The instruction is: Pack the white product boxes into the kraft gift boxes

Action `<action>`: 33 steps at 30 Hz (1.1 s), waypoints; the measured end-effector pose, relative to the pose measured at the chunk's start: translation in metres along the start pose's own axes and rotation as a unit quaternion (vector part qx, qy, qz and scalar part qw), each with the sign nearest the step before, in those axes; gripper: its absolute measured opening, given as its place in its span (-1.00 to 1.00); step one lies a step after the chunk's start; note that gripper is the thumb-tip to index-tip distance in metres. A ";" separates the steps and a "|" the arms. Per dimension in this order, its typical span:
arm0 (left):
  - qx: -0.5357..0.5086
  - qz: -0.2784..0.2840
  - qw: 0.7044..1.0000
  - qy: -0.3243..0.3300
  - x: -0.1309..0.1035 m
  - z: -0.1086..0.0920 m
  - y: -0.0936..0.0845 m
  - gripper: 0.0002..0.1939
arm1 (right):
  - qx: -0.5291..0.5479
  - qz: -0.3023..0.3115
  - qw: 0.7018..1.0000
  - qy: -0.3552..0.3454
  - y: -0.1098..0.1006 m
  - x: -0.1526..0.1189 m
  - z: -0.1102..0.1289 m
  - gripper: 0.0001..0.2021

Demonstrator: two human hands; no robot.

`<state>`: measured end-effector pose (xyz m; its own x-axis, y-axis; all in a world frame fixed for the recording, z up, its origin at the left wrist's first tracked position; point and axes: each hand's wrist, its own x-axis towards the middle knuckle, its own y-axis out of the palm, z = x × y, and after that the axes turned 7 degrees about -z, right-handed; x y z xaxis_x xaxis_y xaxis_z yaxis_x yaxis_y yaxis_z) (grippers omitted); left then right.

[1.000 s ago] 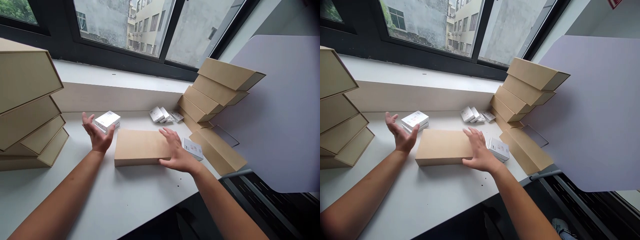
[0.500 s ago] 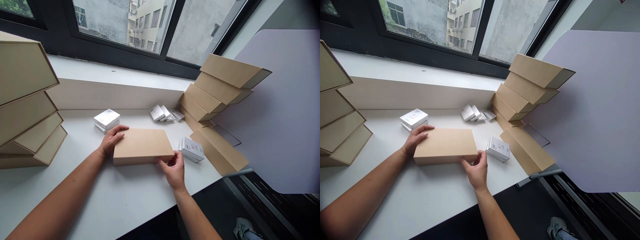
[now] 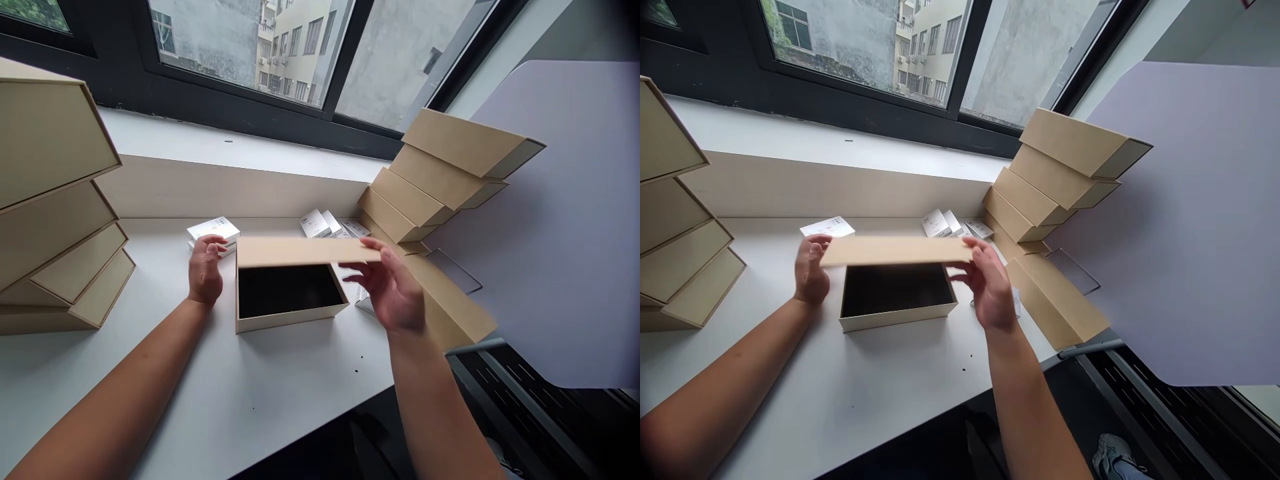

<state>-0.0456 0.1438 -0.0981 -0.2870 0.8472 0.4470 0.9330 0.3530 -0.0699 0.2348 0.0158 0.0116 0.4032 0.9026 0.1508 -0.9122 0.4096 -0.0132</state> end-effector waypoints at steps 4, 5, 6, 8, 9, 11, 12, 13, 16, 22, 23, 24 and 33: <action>0.157 -0.095 0.978 0.102 0.009 0.000 -0.009 -0.72 | -0.193 0.048 0.980 -0.018 0.022 0.054 -0.016 -0.25; 0.195 -0.099 0.970 0.105 0.010 0.000 -0.010 -0.67 | -0.261 0.039 0.965 -0.014 0.024 0.061 -0.020 -0.22; 0.226 -0.098 0.964 0.101 0.011 -0.001 -0.011 -0.60 | -0.324 0.023 0.946 -0.012 0.022 0.066 -0.024 -0.21; 0.267 -0.073 0.958 0.077 0.012 0.001 -0.011 -0.44 | -0.415 0.002 0.910 -0.013 0.006 0.064 -0.026 -0.23; 0.281 -0.049 0.957 0.058 0.013 0.002 -0.010 -0.37 | -0.441 -0.002 0.897 -0.011 -0.008 0.059 -0.025 -0.24; 0.301 -0.003 0.954 0.013 0.014 0.006 -0.009 -0.30 | -0.479 0.007 0.878 0.014 -0.044 0.046 -0.024 -0.27; 0.306 0.009 0.952 -0.006 0.015 0.008 -0.009 -0.30 | -0.506 0.015 0.862 0.035 -0.064 0.038 -0.024 -0.26; 0.305 0.010 0.952 -0.019 0.017 0.011 -0.009 -0.33 | -0.534 0.030 0.843 0.054 -0.084 0.032 -0.025 -0.24; 0.269 -0.021 0.963 -0.030 0.019 0.015 -0.011 -0.46 | -0.588 0.110 0.798 0.078 -0.126 0.017 -0.034 -0.04; 0.253 -0.033 0.962 -0.093 0.020 0.012 -0.014 -0.46 | -0.587 0.108 0.801 0.050 -0.126 0.016 -0.051 -0.08; 0.257 -0.034 0.961 -0.096 0.020 0.011 -0.014 -0.46 | -0.586 0.105 0.802 0.048 -0.121 0.017 -0.052 -0.15; 0.260 -0.034 0.960 -0.096 0.019 0.009 -0.015 -0.47 | -0.587 0.107 0.801 0.049 -0.117 0.018 -0.052 -0.22; 0.297 -0.023 0.952 -0.069 0.018 0.006 -0.017 -0.44 | -0.459 0.111 0.879 0.064 -0.103 0.013 -0.014 -0.39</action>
<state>-0.0681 0.1553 -0.0938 -0.3891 0.8548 0.3435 0.6435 0.5190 -0.5626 0.3353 -0.0132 0.0010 0.2810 0.9573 -0.0677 -0.5487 0.1024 -0.8297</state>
